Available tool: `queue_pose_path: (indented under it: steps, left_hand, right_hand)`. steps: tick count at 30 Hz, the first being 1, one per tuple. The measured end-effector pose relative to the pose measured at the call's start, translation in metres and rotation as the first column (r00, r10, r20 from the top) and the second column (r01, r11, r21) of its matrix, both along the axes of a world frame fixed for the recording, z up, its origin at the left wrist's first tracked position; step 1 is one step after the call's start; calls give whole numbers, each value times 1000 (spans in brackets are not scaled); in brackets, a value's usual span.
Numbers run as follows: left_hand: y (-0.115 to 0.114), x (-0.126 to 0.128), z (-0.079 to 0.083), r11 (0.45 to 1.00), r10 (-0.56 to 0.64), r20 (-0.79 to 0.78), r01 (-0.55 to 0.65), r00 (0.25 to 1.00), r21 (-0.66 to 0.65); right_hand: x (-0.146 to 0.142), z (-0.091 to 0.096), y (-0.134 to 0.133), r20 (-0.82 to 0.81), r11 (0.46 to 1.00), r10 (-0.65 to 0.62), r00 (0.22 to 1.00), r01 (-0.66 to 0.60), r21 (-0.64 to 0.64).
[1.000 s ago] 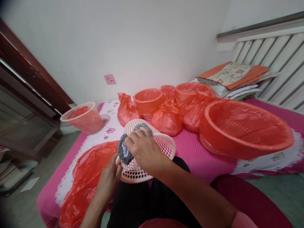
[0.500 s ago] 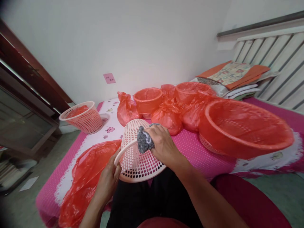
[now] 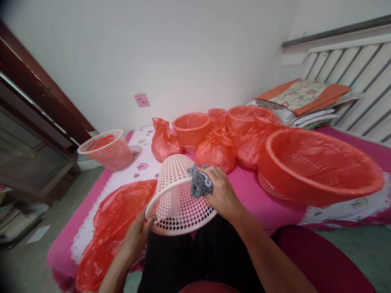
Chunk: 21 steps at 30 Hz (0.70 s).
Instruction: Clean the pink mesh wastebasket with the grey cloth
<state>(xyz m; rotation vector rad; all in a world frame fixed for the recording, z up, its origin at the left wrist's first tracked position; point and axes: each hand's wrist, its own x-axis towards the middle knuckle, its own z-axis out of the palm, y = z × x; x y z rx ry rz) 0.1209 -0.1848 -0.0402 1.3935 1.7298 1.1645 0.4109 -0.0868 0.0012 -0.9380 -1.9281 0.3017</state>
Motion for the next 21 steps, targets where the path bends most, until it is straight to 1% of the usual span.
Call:
queue_pose_path:
  steps: [4,6,7,10,13,18,21]
  left_hand:
    - [-4,-10,8,994,-42,-97,32,994,-104]
    - [-5,-13,8,989,-48,-144,27,988,-146]
    - [-5,-13,6,989,-40,-161,16,986,-148]
    - [-5,-13,-7,995,20,-193,-38,981,-92]
    - [-5,-12,-19,996,69,-187,-80,980,-47]
    - [-5,-14,-28,995,102,-170,-103,980,-2]
    - [-5,-18,-33,989,144,-132,-145,981,3]
  right_hand:
    - [1,-15,-2,-53,1000,8,999,-9,-27]
    - [1,-21,-2,-71,999,10,997,-13,-50]
    - [2,-24,-2,-83,998,7,997,-12,-64]
    - [3,-30,-2,-137,994,-5,991,-11,-111]
    - [4,-36,-3,-208,982,-13,978,-27,-188]
    - [3,-45,-3,-339,957,-27,940,-73,-279]
    - [2,-46,-4,-388,942,-36,921,-98,-320]
